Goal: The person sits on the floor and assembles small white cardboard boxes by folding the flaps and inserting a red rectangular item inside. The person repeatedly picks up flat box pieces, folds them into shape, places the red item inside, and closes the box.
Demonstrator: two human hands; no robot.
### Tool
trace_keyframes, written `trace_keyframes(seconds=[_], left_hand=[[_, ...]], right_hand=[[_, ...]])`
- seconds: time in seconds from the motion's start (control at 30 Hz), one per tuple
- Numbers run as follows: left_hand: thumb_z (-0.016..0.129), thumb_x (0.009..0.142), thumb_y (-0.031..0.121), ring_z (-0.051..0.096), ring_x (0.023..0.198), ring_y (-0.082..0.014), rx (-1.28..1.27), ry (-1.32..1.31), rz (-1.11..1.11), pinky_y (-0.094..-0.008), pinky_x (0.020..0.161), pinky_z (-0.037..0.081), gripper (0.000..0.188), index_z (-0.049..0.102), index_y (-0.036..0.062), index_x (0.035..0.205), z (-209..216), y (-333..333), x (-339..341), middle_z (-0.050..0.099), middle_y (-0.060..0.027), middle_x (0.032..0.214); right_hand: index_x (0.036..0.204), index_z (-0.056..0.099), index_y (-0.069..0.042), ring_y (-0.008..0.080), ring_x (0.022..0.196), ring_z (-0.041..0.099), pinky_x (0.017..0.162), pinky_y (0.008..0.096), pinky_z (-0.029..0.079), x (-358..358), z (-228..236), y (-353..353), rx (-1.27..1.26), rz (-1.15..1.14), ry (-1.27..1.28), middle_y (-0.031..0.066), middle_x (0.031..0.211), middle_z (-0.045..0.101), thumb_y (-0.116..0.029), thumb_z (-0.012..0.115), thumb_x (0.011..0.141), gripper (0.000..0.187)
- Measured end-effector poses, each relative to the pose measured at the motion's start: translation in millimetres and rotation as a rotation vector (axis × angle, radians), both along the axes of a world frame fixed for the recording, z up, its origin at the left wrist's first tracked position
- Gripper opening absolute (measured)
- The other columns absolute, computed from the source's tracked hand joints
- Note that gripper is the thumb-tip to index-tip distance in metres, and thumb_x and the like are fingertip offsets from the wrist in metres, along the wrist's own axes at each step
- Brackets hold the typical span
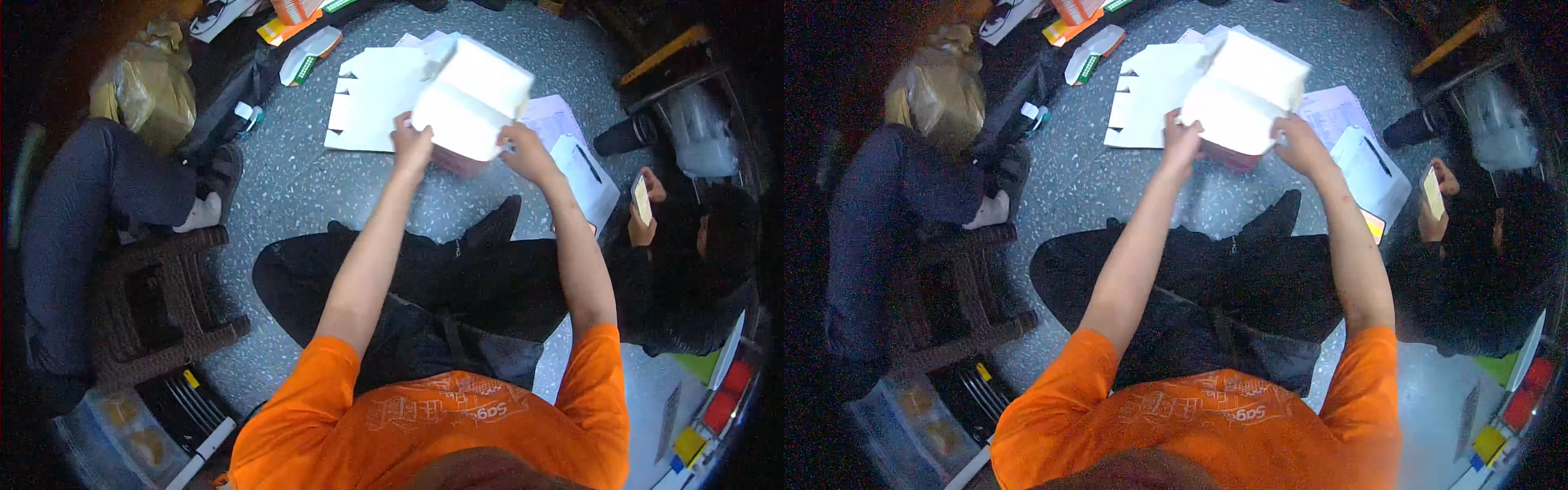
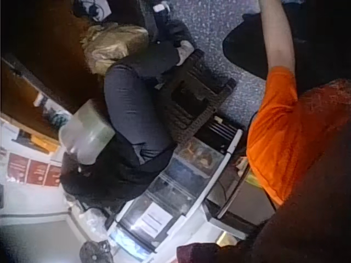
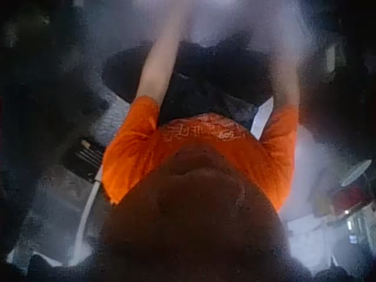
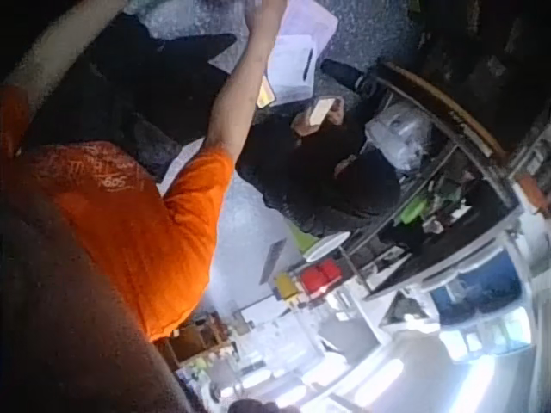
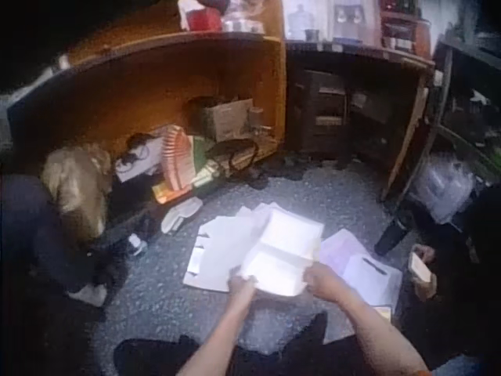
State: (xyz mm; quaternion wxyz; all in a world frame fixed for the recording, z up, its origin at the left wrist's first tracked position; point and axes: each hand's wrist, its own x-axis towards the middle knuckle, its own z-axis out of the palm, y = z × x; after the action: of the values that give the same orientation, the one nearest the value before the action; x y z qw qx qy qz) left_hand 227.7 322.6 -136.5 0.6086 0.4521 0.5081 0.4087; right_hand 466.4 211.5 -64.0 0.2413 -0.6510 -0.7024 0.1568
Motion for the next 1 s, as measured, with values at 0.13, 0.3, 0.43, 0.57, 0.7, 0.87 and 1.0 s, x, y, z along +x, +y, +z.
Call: trace_keyframes(seconds=[0.13,0.3,0.43,0.57,0.7,0.87,1.0], left_hand=[[0.078,0.086,0.023,0.061,0.119,-0.0340,0.129,0.221,-0.252,-0.0431,0.105,0.047,0.068,0.046,-0.0046,0.139,13.8,-35.8,39.0,0.058,-0.0270,0.129],[0.080,0.089,0.036,0.063,0.118,-0.0289,0.000,0.284,-0.617,-0.0426,0.099,0.052,0.071,0.051,-0.0009,0.142,11.7,2.4,-9.3,0.064,-0.0190,0.131],[0.090,0.075,0.026,0.059,0.127,-0.0362,0.522,0.999,-0.658,-0.0442,0.106,0.049,0.076,0.055,0.0063,0.140,-34.2,67.7,-56.3,0.058,-0.0210,0.142],[0.099,0.057,0.018,0.059,0.125,-0.0388,0.707,1.445,-0.901,-0.0441,0.104,0.051,0.091,0.057,0.0071,0.137,-45.1,93.9,-66.1,0.060,-0.0203,0.135],[0.100,0.050,0.015,0.062,0.122,-0.0374,0.597,1.326,-1.156,-0.0424,0.104,0.052,0.095,0.060,0.0110,0.136,-41.9,146.4,-72.2,0.062,-0.0180,0.137],[0.083,0.074,0.017,0.068,0.108,-0.0396,0.696,1.202,-1.112,-0.0477,0.094,0.054,0.044,0.072,0.0087,0.116,-33.4,166.4,-81.2,0.072,-0.0219,0.110],[0.058,0.094,0.014,0.070,0.089,-0.0465,0.863,1.183,-0.279,-0.0557,0.078,0.055,0.018,0.070,0.0017,0.100,19.8,171.1,-103.5,0.072,-0.0258,0.094]], right_hand=[[0.098,0.072,-0.008,0.0418,0.104,0.066,0.096,0.0457,0.052,55.1,-12.8,-23.5,-0.229,-0.213,0.030,0.0225,0.102,0.071,0.005,0.066,0.073,0.028],[0.108,0.076,-0.011,0.0391,0.112,0.067,0.103,0.0493,0.049,52.0,10.8,-35.5,-0.362,-0.307,-0.118,0.0246,0.117,0.070,0.001,0.060,0.077,0.037],[0.117,0.074,-0.006,0.0558,0.133,0.049,0.106,0.0798,0.032,-15.4,38.3,-27.6,-0.435,-0.493,-0.653,0.0362,0.146,0.049,-0.015,0.058,0.087,0.035],[0.122,0.069,-0.001,0.0591,0.138,0.043,0.110,0.0794,0.026,-49.2,47.7,-30.9,-0.393,-0.357,-0.550,0.0397,0.144,0.050,-0.020,0.059,0.089,0.039],[0.123,0.067,-0.002,0.0540,0.135,0.049,0.113,0.0750,0.028,-61.3,45.6,-30.5,-0.437,-0.229,-0.401,0.0323,0.136,0.058,-0.021,0.061,0.089,0.040],[0.119,0.067,-0.003,0.0457,0.126,0.057,0.111,0.0691,0.034,-57.6,41.8,-28.4,-0.311,-0.233,-0.305,0.0236,0.129,0.063,-0.022,0.062,0.091,0.034],[0.113,0.068,-0.004,0.0379,0.112,0.065,0.101,0.0539,0.049,-59.4,59.2,-23.0,-0.178,-0.311,-0.153,0.0207,0.126,0.066,-0.020,0.067,0.090,0.029]])
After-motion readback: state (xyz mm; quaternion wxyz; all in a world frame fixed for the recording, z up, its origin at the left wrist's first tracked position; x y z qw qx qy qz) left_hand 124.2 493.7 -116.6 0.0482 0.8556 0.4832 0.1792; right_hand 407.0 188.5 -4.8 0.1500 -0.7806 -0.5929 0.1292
